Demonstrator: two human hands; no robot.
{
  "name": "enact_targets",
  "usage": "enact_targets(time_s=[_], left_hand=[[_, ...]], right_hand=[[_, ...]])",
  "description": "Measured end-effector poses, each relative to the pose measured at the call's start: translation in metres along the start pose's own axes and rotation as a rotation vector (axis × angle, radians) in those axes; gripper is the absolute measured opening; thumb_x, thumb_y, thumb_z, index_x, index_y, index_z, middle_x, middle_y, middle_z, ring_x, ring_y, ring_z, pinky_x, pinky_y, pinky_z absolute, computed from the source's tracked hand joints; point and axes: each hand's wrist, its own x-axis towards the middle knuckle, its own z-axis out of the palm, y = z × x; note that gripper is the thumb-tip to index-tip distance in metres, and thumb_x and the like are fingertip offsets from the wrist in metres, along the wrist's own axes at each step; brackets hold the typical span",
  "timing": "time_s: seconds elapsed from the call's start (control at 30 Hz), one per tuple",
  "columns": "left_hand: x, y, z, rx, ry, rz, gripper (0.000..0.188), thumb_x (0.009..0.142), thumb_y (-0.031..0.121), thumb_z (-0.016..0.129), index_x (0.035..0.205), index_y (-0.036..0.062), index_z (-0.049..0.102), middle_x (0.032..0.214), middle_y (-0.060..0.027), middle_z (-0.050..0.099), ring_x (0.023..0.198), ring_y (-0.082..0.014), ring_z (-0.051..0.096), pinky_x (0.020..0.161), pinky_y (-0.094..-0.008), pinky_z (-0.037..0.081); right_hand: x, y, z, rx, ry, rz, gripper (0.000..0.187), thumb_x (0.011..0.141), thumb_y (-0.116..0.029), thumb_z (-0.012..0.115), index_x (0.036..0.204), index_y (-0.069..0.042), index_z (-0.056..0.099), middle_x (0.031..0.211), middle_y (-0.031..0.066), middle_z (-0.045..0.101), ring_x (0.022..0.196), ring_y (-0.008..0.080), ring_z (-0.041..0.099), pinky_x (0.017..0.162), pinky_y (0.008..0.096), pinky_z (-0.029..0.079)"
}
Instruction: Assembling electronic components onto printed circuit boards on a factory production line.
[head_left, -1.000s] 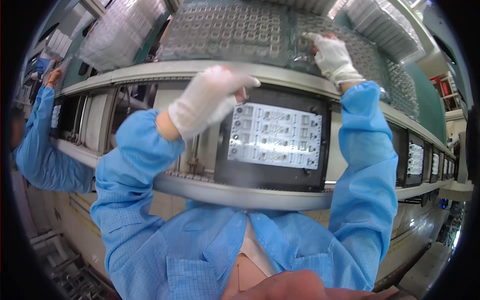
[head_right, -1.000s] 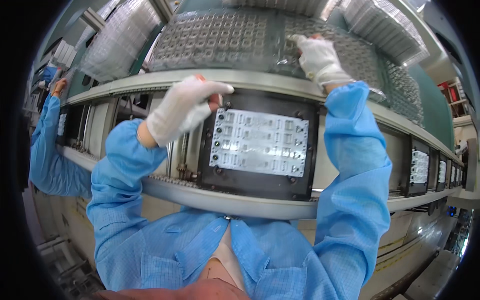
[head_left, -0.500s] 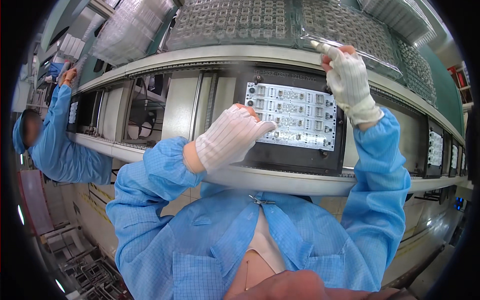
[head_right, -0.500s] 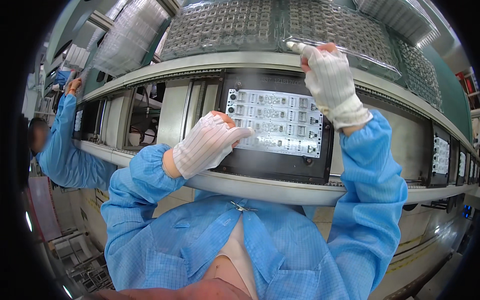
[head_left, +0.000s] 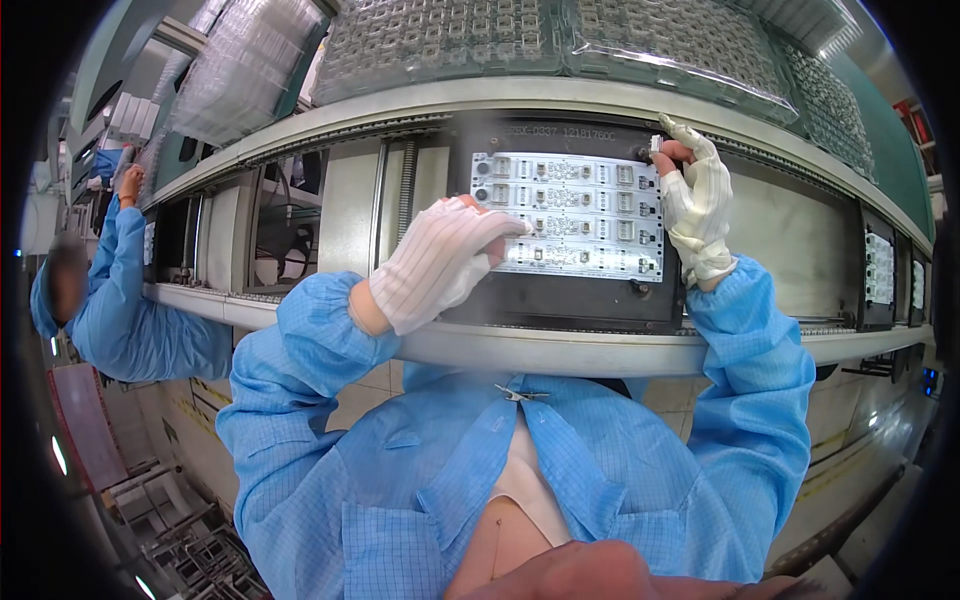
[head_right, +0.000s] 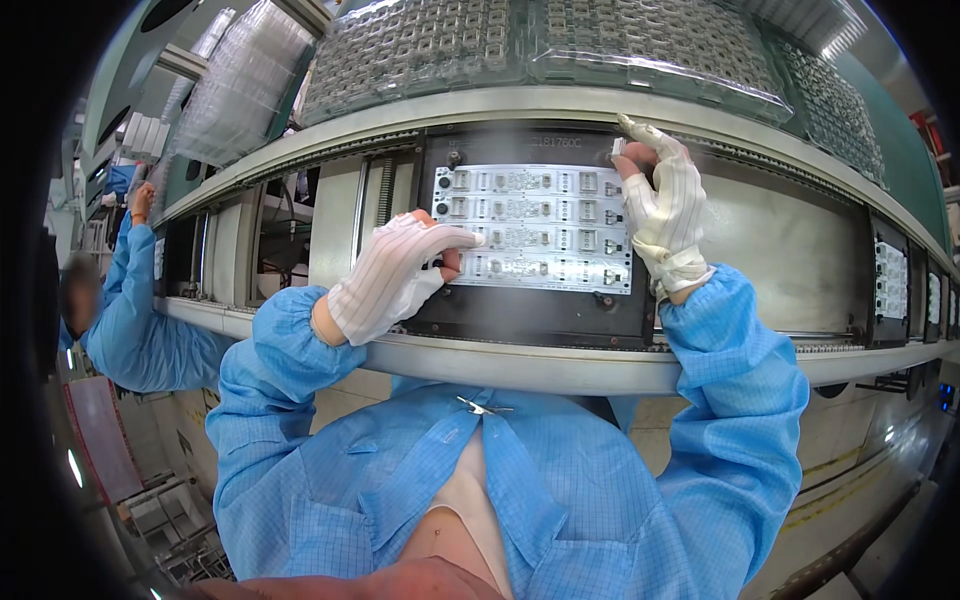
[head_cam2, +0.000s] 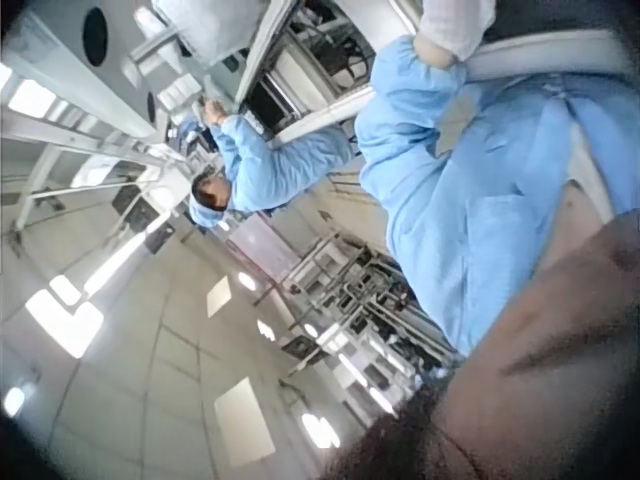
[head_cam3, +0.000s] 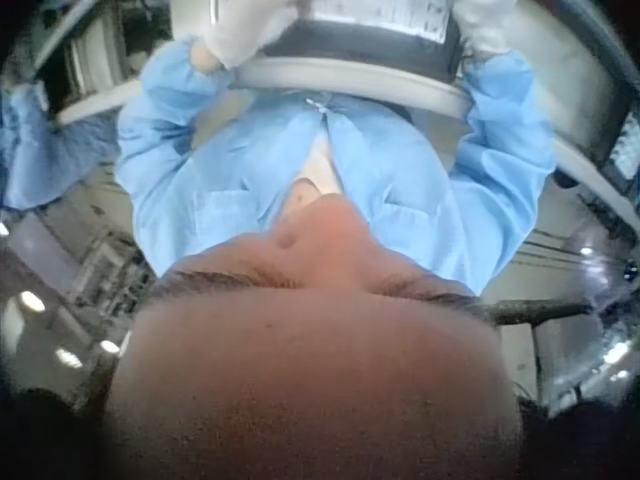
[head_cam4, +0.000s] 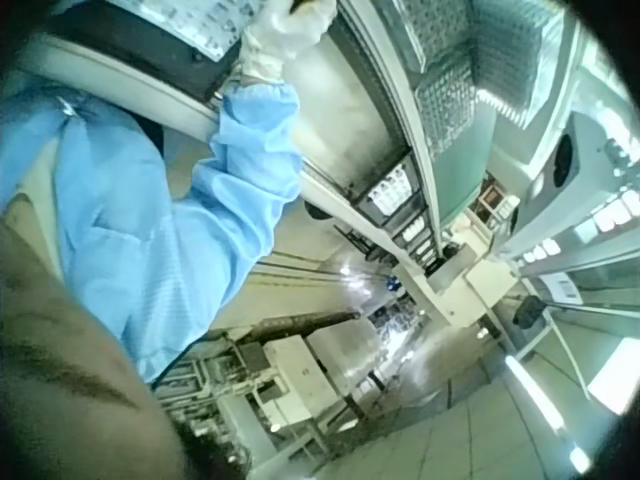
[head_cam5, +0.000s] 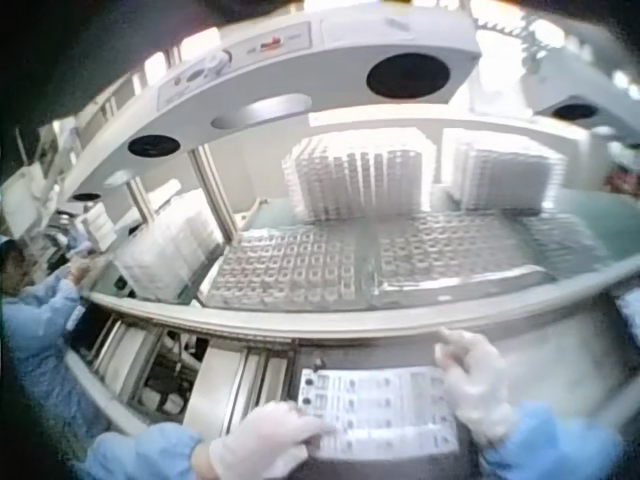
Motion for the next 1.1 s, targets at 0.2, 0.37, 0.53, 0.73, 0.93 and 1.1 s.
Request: enact_targets(time_s=[0.2,0.37,0.53,0.73,0.93,1.1], left_hand=[[-0.013,-0.001,-0.007,0.108,-0.006,-0.033,0.043,0.071,0.002,0.064,0.114,0.0088,0.064,0.078,-0.0040,0.064,0.082,-0.0281,0.060,0.078,-0.0391,0.046],[-0.021,-0.001,-0.024,0.339,-0.087,0.012,0.036,0.072,0.001,0.065,0.107,0.0112,0.063,0.079,-0.0048,0.062,0.082,-0.0267,0.061,0.076,-0.0383,0.046],[-0.018,0.005,-0.016,0.528,-0.007,0.167,0.027,0.077,0.002,0.063,0.101,0.0136,0.062,0.077,-0.0032,0.062,0.079,-0.0243,0.061,0.073,-0.0375,0.046],[-0.021,0.000,-0.014,0.475,0.067,0.126,0.031,0.077,0.005,0.064,0.107,0.0139,0.064,0.075,-0.0017,0.063,0.080,-0.0238,0.063,0.076,-0.0365,0.048],[-0.016,-0.009,-0.022,0.210,0.309,0.165,0.037,0.077,0.004,0.072,0.113,0.0091,0.067,0.092,-0.0072,0.069,0.084,-0.0283,0.065,0.080,-0.0399,0.050],[-0.002,-0.022,-0.020,0.175,0.410,0.220,0.032,0.078,0.004,0.074,0.110,0.0081,0.069,0.089,-0.0084,0.069,0.085,-0.0277,0.065,0.077,-0.0405,0.052]], right_hand=[[0.000,-0.015,0.014,0.020,0.006,-0.039,0.035,0.088,-0.005,0.073,0.122,-0.002,0.064,0.093,0.0078,0.071,0.085,0.0135,0.066,0.078,0.0284,0.054],[0.000,-0.036,0.031,0.019,-0.027,-0.038,0.033,0.087,-0.007,0.074,0.119,-0.005,0.067,0.091,0.0074,0.072,0.084,0.0146,0.067,0.077,0.0294,0.054],[0.002,-0.033,0.024,0.020,-0.017,-0.006,0.033,0.087,-0.008,0.074,0.119,-0.005,0.067,0.092,0.0079,0.073,0.082,0.0158,0.068,0.076,0.0301,0.055],[-0.005,-0.069,-0.006,-0.047,-0.250,-0.039,0.044,0.084,0.000,0.071,0.126,-0.010,0.066,0.087,0.0079,0.069,0.079,0.0179,0.067,0.074,0.0308,0.054],[-0.030,-0.108,-0.036,-0.090,-0.570,-0.065,0.063,0.075,0.012,0.062,0.134,-0.011,0.061,0.084,0.0068,0.066,0.078,0.0219,0.064,0.075,0.0335,0.053],[-0.032,-0.107,-0.042,-0.272,-0.647,-0.221,0.068,0.072,0.010,0.065,0.136,-0.011,0.058,0.082,0.0052,0.063,0.077,0.0237,0.060,0.075,0.0363,0.048]])
